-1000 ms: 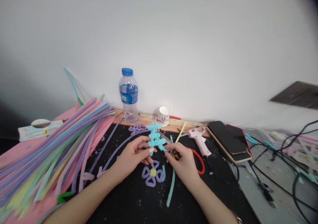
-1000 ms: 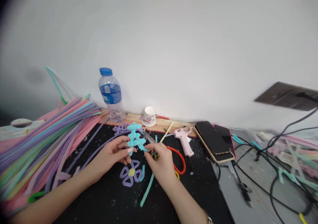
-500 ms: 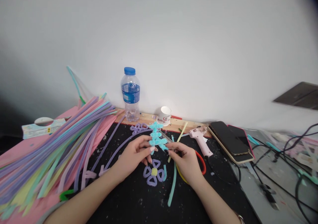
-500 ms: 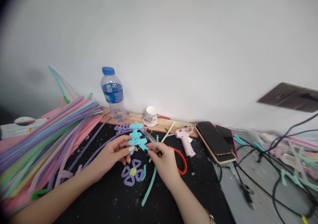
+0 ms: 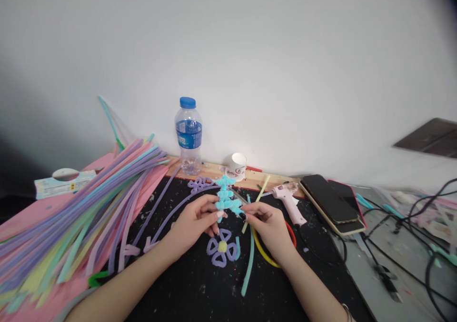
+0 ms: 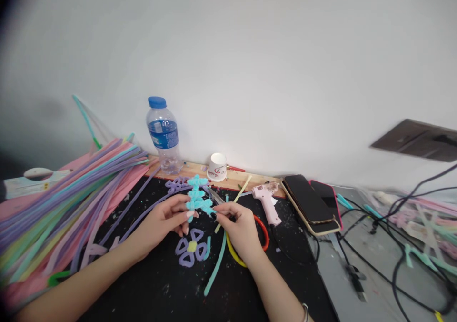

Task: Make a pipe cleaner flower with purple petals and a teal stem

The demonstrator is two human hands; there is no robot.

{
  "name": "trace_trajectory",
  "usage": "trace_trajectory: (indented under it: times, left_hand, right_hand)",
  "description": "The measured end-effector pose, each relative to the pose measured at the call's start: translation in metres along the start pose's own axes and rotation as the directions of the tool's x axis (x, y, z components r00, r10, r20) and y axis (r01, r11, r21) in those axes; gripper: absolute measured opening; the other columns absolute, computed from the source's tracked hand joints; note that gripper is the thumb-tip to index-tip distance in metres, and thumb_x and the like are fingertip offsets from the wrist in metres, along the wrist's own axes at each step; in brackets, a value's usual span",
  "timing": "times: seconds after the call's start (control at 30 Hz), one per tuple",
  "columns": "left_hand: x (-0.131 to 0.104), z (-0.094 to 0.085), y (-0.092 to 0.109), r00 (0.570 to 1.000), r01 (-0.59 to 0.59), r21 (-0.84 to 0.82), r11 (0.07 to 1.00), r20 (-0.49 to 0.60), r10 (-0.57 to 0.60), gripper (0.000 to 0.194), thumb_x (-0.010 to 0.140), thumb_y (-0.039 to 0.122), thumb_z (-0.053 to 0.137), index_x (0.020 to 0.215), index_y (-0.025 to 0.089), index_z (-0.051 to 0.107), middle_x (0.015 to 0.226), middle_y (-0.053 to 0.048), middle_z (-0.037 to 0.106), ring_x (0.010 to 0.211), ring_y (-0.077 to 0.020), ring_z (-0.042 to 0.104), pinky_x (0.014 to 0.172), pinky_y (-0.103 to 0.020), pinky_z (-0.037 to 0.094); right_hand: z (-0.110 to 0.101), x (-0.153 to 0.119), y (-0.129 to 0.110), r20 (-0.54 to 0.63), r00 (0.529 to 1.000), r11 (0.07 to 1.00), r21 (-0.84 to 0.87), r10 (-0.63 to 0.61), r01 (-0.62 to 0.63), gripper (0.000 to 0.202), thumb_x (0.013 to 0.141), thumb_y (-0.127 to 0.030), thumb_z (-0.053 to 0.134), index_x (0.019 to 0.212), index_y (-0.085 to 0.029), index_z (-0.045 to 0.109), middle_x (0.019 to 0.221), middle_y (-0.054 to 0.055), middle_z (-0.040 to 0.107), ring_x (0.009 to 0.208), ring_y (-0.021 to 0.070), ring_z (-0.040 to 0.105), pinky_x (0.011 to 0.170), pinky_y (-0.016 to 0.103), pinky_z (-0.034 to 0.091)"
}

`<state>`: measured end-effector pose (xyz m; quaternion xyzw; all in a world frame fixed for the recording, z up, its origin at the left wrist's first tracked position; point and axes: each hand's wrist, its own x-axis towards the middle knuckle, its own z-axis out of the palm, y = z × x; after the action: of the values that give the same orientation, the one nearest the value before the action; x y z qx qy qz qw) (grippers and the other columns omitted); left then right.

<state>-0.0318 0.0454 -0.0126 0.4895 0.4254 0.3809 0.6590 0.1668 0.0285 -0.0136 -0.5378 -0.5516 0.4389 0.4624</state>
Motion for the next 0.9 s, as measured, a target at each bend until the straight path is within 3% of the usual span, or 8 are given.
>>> trace_trajectory:
  times: [0.27, 0.47, 0.73, 0.9]
  left_hand:
    - [-0.0001, 0.0011, 0.003, 1.0, 0.005, -0.007, 1.0, -0.02, -0.005, 0.037, 0.071, 0.03, 0.067, 0.103, 0.018, 0.052, 0.075, 0.002, 0.062, 0.059, -0.0125, 0.063, 0.051, -0.022, 0.048]
    - [-0.0004, 0.0, 0.0046, 0.999, -0.003, 0.004, 1.0, -0.053, 0.003, 0.035, 0.072, 0.03, 0.066, 0.104, 0.018, 0.057, 0.082, -0.001, 0.066, 0.066, -0.0146, 0.064, 0.056, -0.024, 0.05]
    - [0.0014, -0.0024, 0.0046, 0.997, -0.044, 0.052, 0.998, -0.059, 0.048, 0.033, 0.075, 0.031, 0.063, 0.104, 0.016, 0.059, 0.076, 0.0, 0.063, 0.053, -0.0115, 0.06, 0.049, -0.023, 0.047]
    - [0.0011, -0.0016, 0.0068, 0.995, -0.084, 0.13, 0.988, -0.042, 0.091, 0.033, 0.077, 0.028, 0.061, 0.107, 0.015, 0.064, 0.055, 0.004, 0.058, 0.047, -0.011, 0.055, 0.043, -0.02, 0.041]
  right_hand:
    - [0.0011, -0.0002, -0.0038, 0.011, 1.0, 0.999, 0.045, 0.022, -0.023, 0.008, 0.069, -0.015, 0.067, 0.076, -0.017, 0.07, 0.074, 0.002, 0.071, 0.069, 0.0156, 0.064, 0.066, 0.027, 0.049]
    - [0.0015, -0.0019, -0.0066, 0.038, 0.999, 0.999, 0.047, 0.014, -0.016, 0.011, 0.069, -0.014, 0.065, 0.079, -0.017, 0.07, 0.076, 0.003, 0.072, 0.072, 0.0172, 0.066, 0.068, 0.029, 0.052]
    - [0.0019, -0.0016, -0.0075, 0.033, 0.999, 1.0, 0.02, -0.001, 0.0, 0.012, 0.068, -0.011, 0.065, 0.077, -0.017, 0.07, 0.074, 0.003, 0.072, 0.07, 0.016, 0.065, 0.066, 0.028, 0.052]
    - [0.0021, -0.0014, -0.0075, 0.036, 0.999, 1.0, 0.008, -0.01, 0.01, 0.011, 0.068, -0.012, 0.065, 0.077, -0.017, 0.07, 0.072, 0.002, 0.071, 0.068, 0.0159, 0.065, 0.065, 0.028, 0.051]
